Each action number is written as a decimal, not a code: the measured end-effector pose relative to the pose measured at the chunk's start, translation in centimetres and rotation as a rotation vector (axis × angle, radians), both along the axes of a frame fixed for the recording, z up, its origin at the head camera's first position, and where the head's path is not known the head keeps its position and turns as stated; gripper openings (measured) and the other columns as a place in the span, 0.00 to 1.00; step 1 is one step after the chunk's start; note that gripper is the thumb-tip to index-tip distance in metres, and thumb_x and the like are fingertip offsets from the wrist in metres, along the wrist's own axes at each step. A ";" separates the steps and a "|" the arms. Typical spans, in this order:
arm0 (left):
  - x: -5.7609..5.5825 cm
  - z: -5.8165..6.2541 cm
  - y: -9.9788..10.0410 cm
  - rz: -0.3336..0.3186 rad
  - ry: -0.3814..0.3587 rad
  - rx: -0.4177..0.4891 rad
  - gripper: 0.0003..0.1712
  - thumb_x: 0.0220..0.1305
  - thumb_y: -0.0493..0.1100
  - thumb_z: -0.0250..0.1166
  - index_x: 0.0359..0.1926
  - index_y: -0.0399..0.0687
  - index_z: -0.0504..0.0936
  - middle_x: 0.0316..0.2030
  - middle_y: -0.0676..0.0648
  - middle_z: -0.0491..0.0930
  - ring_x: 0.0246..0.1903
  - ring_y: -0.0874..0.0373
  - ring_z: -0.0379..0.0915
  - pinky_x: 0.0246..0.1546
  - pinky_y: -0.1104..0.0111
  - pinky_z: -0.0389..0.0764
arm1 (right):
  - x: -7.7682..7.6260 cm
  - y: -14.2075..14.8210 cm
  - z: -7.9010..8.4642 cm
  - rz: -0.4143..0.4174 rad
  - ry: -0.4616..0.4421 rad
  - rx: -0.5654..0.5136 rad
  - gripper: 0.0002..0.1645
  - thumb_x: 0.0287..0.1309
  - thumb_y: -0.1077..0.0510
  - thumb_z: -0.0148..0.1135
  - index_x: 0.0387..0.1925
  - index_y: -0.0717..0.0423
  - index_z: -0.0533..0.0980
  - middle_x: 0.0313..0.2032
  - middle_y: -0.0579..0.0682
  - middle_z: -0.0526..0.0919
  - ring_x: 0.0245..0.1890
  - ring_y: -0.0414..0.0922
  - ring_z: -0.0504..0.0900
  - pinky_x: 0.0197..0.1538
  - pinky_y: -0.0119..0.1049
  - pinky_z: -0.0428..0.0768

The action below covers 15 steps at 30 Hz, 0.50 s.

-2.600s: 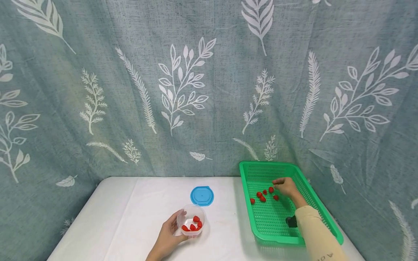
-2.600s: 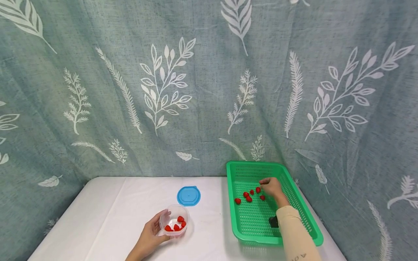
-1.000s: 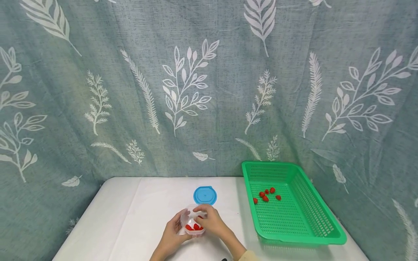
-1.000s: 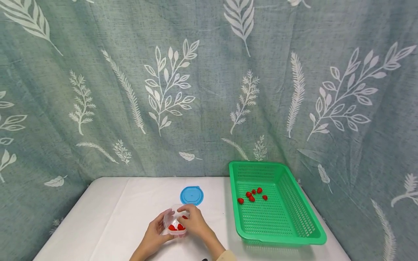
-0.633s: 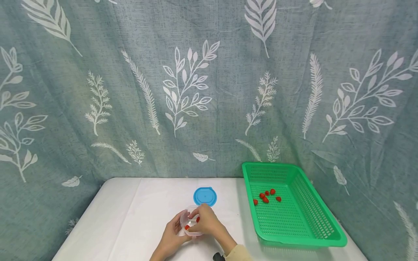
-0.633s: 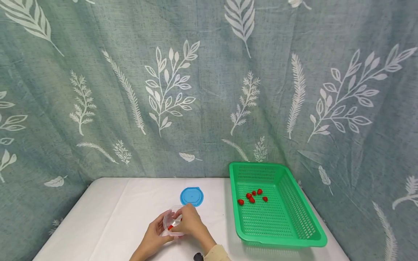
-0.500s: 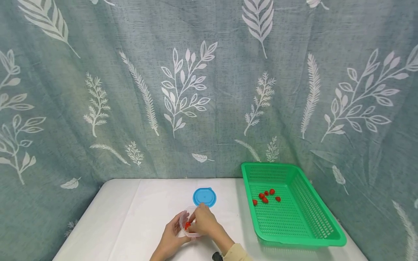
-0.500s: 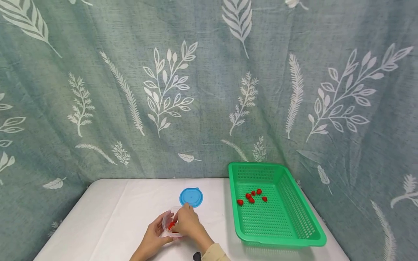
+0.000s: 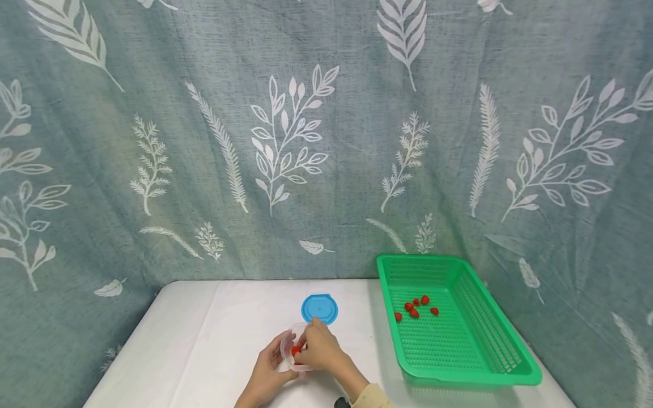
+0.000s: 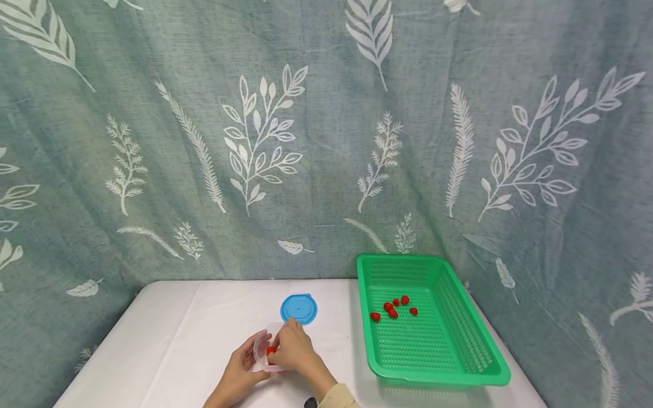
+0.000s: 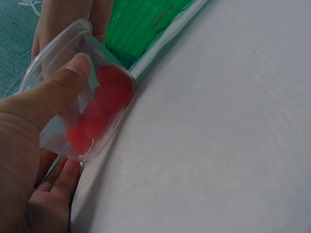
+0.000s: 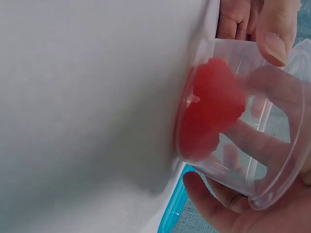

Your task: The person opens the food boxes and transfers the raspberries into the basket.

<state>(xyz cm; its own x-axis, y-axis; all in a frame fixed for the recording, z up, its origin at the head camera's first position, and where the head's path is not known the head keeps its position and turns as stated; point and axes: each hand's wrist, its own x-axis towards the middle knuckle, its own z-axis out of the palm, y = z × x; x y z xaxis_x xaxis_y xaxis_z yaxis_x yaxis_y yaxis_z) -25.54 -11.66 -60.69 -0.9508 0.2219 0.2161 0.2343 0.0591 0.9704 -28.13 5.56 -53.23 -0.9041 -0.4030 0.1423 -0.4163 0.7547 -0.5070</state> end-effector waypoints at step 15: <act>0.0 0.0 0.2 0.014 -0.004 -0.004 0.53 0.50 0.38 0.81 0.74 0.39 0.63 0.70 0.36 0.69 0.73 0.39 0.62 0.73 0.57 0.65 | -0.3 -0.2 -0.2 -0.038 0.041 0.043 0.08 0.38 0.58 0.78 0.23 0.53 0.85 0.32 0.45 0.71 0.34 0.41 0.66 0.29 0.30 0.67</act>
